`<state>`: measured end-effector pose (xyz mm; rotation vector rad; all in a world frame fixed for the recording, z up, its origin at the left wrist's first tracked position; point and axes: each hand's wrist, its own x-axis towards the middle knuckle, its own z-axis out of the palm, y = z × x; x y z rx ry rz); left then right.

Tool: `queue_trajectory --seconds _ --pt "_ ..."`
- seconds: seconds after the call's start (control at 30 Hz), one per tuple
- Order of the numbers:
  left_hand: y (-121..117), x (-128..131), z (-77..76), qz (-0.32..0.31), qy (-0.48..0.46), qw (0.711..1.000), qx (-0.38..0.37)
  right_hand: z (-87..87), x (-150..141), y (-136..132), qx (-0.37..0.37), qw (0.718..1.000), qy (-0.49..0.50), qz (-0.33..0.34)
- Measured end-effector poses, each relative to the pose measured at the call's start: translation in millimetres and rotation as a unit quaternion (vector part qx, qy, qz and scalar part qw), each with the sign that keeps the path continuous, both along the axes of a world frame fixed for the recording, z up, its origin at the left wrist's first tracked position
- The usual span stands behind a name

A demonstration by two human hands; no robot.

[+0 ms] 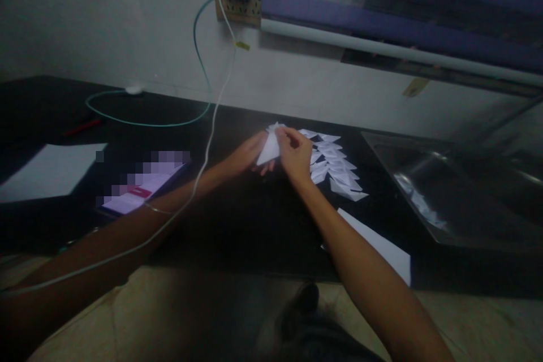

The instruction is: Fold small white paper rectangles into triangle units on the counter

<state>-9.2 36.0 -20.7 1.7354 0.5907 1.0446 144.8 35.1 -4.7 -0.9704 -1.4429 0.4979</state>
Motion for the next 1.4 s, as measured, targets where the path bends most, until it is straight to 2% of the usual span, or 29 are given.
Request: queue_trajectory --seconds 0.17,0.37,0.5,0.63,0.73,0.87,1.03,1.1,1.2,1.3,1.4 --pt "-2 -1 1.8 -0.015 0.001 1.0 0.001 1.5 -5 -5 0.007 1.0 0.005 -0.005" --pt "-10 -10 5.1 0.027 0.025 0.999 0.023 4.8 -6 -8 0.0 1.0 -0.004 0.006" --pt "-10 -8 3.6 0.02 0.014 1.0 0.009 4.8 -5 -6 0.001 0.999 -0.029 0.031" --pt "-1 -8 0.1 0.103 0.014 0.994 0.025 2.0 -7 -8 -0.001 0.996 -0.062 0.059" --pt "4 -13 -0.2 0.178 0.032 0.981 0.064 -1.0 -9 -9 -0.003 0.993 -0.115 0.035" --pt "6 -18 -1.6 0.188 0.054 0.978 0.071 -3.6 -8 -8 0.015 0.988 -0.157 0.006" --pt "10 -18 -3.5 0.203 0.034 0.978 0.016 -3.7 -2 -5 0.062 0.976 -0.205 -0.03" --pt "9 -18 0.7 0.187 0.017 0.982 -0.025 -3.0 0 -5 0.082 0.973 -0.21 -0.045" --pt "5 -19 10.5 0.132 -0.023 0.982 -0.131 -1.1 1 -6 0.111 0.971 -0.206 -0.058" --pt "3 -22 14.5 0.041 -0.085 0.966 -0.239 0.8 1 -9 0.136 0.968 -0.2 -0.065" --pt "8 -24 8.2 -0.066 -0.09 0.944 -0.311 1.7 -1 -13 0.155 0.968 -0.191 -0.052"
